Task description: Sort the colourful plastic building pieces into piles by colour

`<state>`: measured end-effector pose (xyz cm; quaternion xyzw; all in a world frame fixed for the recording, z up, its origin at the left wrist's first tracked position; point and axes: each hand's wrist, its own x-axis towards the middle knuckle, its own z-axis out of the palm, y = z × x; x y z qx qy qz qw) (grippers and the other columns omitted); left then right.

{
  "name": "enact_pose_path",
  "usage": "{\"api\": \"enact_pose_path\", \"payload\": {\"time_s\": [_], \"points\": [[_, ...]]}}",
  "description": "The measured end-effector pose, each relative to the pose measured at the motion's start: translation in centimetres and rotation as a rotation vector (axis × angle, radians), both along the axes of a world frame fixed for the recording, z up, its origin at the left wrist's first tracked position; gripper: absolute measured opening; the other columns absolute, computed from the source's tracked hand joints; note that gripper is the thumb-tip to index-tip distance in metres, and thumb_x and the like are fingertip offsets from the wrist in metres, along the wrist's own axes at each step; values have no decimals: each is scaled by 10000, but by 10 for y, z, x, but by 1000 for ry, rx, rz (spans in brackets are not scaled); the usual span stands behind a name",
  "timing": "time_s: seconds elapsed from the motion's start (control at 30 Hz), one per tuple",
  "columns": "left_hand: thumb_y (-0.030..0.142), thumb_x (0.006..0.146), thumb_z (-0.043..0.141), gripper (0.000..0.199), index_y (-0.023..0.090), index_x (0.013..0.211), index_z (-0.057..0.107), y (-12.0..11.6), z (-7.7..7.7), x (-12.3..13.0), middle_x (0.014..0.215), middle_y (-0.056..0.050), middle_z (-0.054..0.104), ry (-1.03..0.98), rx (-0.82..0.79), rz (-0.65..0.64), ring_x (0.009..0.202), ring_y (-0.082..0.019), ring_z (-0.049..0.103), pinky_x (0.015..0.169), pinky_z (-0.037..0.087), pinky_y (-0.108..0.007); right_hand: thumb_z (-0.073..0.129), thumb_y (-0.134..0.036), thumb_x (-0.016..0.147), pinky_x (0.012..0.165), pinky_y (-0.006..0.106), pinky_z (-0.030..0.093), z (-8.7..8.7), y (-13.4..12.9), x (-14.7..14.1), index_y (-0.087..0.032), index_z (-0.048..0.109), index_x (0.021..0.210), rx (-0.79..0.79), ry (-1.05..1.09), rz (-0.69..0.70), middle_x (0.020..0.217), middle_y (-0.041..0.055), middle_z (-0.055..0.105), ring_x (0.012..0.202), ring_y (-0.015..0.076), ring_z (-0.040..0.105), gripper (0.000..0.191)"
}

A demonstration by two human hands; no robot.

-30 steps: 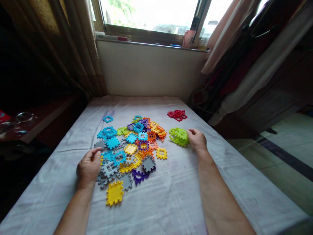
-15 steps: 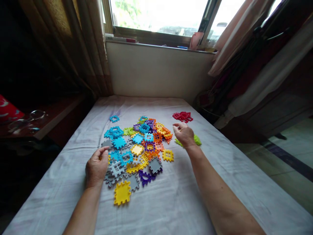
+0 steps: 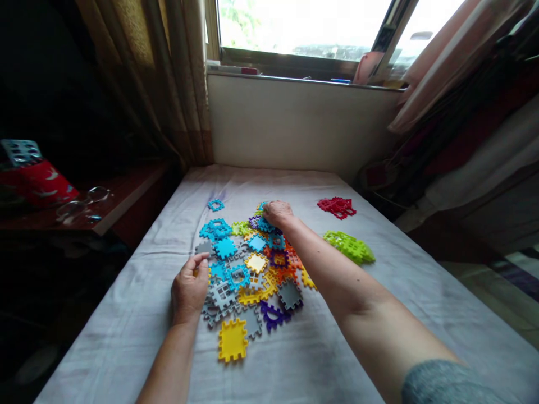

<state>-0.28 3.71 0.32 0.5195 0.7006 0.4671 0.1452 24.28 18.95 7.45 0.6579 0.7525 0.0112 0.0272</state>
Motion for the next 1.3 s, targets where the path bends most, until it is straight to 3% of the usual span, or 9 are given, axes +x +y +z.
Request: {"api": "enact_pose_path", "payload": {"time_s": [0.17, 0.3, 0.47, 0.57, 0.7, 0.8, 1.07, 1.3], "points": [[450, 762, 503, 355, 252, 913, 757, -1, 1, 1, 791, -19, 751, 6, -5, 1, 662, -176, 648, 614, 474, -269, 395, -234, 969, 887, 323, 466, -2, -8, 7, -188, 732, 1104, 42, 12, -28, 1195, 136, 701, 1071, 249, 656, 366], [443, 757, 506, 351, 251, 911, 757, 0, 2, 1, 791, -16, 747, -3, -7, -3, 670, -175, 645, 608, 465, -264, 373, -289, 994, 911, 315, 451, -3, -25, 26, -195, 701, 1148, 201, 133, -75, 1206, 128, 687, 1101, 242, 628, 374], [449, 749, 501, 380, 241, 939, 757, 1, 5, 2, 700, -3, 700, 1, -37, 1, 591, -160, 586, 570, 437, -258, 480, -312, 929, 957, 358, 450, -16, -62, 90, -189, 718, 1049, 509, 422, -154, 1143, 118, 706, 1076, 257, 620, 294], [452, 743, 504, 375, 242, 927, 756, 1, 6, 2, 654, 4, 671, 5, -51, 7, 560, -158, 554, 539, 414, -255, 488, -338, 897, 942, 361, 466, -25, -90, 146, -177, 725, 1032, 605, 524, -329, 1122, 119, 722, 1046, 257, 639, 317], [451, 733, 516, 361, 244, 914, 751, 1, 7, 2, 696, -6, 689, 5, -63, 18, 614, -172, 583, 554, 419, -258, 505, -367, 876, 751, 301, 492, -27, -115, 210, -195, 746, 1034, 506, 532, -636, 963, 92, 763, 865, 229, 685, 335], [447, 729, 519, 358, 248, 919, 748, 2, 7, 1, 725, -12, 698, 11, -75, 28, 647, -181, 597, 579, 427, -267, 551, -351, 846, 653, 268, 454, -24, -119, 234, -235, 774, 977, 366, 391, -675, 911, 62, 773, 819, 215, 687, 283], [436, 730, 521, 352, 243, 923, 744, 3, 6, 1, 723, -6, 705, 12, -66, 34, 644, -176, 604, 592, 436, -267, 550, -366, 870, 654, 253, 437, -15, -107, 229, -292, 789, 1008, 152, 181, -594, 1001, 33, 778, 882, 201, 693, 285], [437, 748, 522, 340, 244, 912, 750, 0, 7, 1, 676, 3, 692, 18, -23, 3, 595, -159, 590, 553, 430, -247, 484, -368, 912, 700, 269, 464, -4, -97, 198, -282, 775, 1036, 175, 131, -488, 1021, 45, 775, 913, 212, 697, 328]]}}
